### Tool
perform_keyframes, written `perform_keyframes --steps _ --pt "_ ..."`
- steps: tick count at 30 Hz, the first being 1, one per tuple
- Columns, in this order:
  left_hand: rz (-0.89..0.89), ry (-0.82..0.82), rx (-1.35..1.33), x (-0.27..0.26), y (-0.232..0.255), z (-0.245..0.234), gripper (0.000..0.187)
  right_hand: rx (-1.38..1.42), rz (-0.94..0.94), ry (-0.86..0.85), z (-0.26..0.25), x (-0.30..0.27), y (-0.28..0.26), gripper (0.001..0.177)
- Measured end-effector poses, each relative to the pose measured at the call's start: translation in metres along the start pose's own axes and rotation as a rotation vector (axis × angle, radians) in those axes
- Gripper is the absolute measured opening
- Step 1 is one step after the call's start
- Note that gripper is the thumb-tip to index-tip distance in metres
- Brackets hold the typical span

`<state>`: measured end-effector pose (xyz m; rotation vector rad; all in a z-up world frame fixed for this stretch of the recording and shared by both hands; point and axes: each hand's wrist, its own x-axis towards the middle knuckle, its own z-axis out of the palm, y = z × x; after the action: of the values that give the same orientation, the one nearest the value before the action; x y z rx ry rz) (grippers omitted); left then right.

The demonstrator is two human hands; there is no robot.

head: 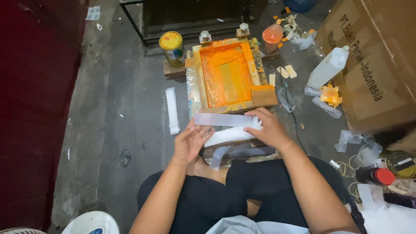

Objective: The person sits on the floor and uses a wooden squeegee to spread orange ink across a screen printing frame. They then pick up a white strip of material, fold it, and place it on the floor before repeating the process of spreading ink and handling the material.

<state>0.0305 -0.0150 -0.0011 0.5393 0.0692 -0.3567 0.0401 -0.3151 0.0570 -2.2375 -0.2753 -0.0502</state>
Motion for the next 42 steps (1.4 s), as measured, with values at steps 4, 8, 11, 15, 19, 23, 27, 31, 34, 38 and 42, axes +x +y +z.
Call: perform_keyframes --steps 4,8,11,15,19,23,27,31,34,38,42 --pt "-0.017 -0.089 -0.171 -0.001 -0.002 -0.004 0.036 -0.113 -0.055 -0.024 0.003 -0.001 -0.022 0.048" --pt "-0.076 0.0 0.009 0.001 -0.007 0.006 0.06 -0.186 0.006 -0.101 0.008 -0.005 -0.035 0.051" --pt "-0.081 0.042 0.208 0.004 -0.017 0.004 0.058 -0.186 0.053 -0.163 0.015 -0.006 -0.045 0.055" --pt "-0.069 0.1 0.483 -0.002 -0.013 0.032 0.054 -0.079 0.184 -0.205 0.033 -0.009 -0.044 0.06" --pt "-0.043 0.138 0.543 -0.002 -0.012 0.038 0.05 0.151 0.251 -0.277 0.041 -0.008 -0.034 0.067" --pt "-0.082 0.171 0.618 -0.002 -0.016 0.031 0.038 0.246 0.271 -0.402 0.041 -0.008 -0.043 0.044" --pt "-0.102 0.186 0.755 0.003 -0.028 0.011 0.027 0.251 0.269 -0.384 0.049 -0.009 -0.03 0.027" --pt "-0.134 0.152 0.731 0.006 -0.033 0.009 0.032 0.314 0.316 -0.304 0.051 -0.005 -0.021 0.023" --pt "-0.154 0.149 0.768 0.004 -0.032 0.014 0.029 0.457 0.39 -0.256 0.05 -0.004 -0.018 0.013" --pt "-0.189 0.085 0.782 -0.001 -0.031 0.023 0.042 0.54 0.425 -0.18 0.044 -0.002 -0.023 0.008" --pt "-0.224 0.055 0.878 -0.006 -0.027 0.036 0.037 0.592 0.419 -0.088 0.04 -0.001 -0.021 0.007"
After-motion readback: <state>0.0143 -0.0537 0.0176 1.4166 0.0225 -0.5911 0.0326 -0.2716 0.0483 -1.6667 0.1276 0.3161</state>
